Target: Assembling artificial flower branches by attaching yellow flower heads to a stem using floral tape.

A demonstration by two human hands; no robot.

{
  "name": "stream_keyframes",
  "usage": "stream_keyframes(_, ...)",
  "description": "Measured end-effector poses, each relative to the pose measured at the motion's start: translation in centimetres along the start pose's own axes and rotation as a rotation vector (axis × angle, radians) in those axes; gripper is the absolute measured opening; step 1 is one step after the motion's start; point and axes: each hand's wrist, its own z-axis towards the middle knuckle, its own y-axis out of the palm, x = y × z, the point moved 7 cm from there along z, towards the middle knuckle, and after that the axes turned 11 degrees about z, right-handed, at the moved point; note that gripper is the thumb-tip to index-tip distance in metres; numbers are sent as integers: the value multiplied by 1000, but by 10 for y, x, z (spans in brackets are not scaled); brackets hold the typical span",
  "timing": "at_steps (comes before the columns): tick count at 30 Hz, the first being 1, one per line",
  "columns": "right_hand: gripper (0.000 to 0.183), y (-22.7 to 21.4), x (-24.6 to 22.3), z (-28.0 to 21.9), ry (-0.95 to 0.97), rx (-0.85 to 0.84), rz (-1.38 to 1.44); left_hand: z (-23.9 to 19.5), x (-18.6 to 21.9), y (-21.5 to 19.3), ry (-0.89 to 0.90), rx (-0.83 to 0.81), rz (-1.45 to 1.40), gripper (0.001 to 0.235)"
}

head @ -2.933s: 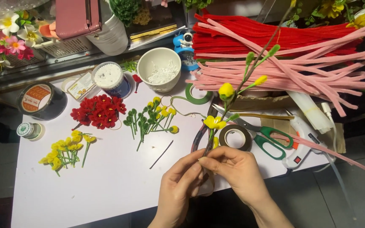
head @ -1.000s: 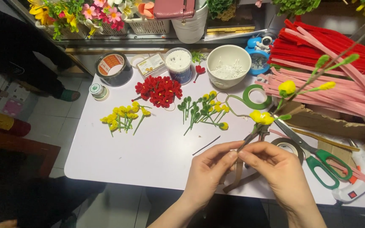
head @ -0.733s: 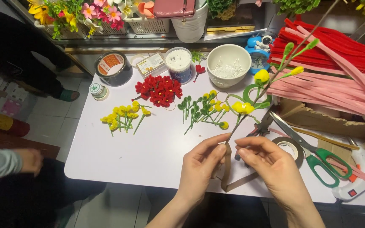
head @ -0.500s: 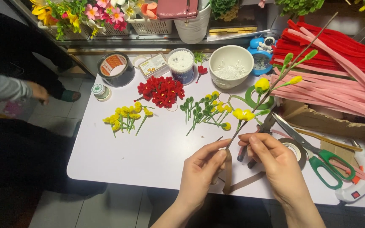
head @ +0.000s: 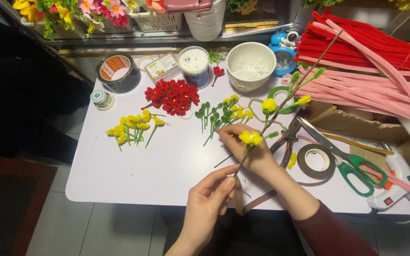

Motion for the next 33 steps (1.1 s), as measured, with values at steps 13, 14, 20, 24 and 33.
stream_keyframes(13, 18, 154, -59, 52, -786, -378, -463, -14, -5, -16, -19, 6, -273, 33)
stream_keyframes(14, 13, 162, -51, 58, -765, -350, -555, -12, -7, -18, -16, 3, -288, 32)
stream_keyframes(20, 10, 151, -42, 49, -758, -187, -556, -9, -7, -23, -47, -11, -341, 32)
stream_keyframes(24, 20, 133, -21, 53, -520, -136, -479, -7, -2, -23, -34, -3, -343, 31)
stream_keyframes(33, 43, 10, -31, -15, 240, 2, 942, -2, -2, -20, -58, 69, -367, 32)
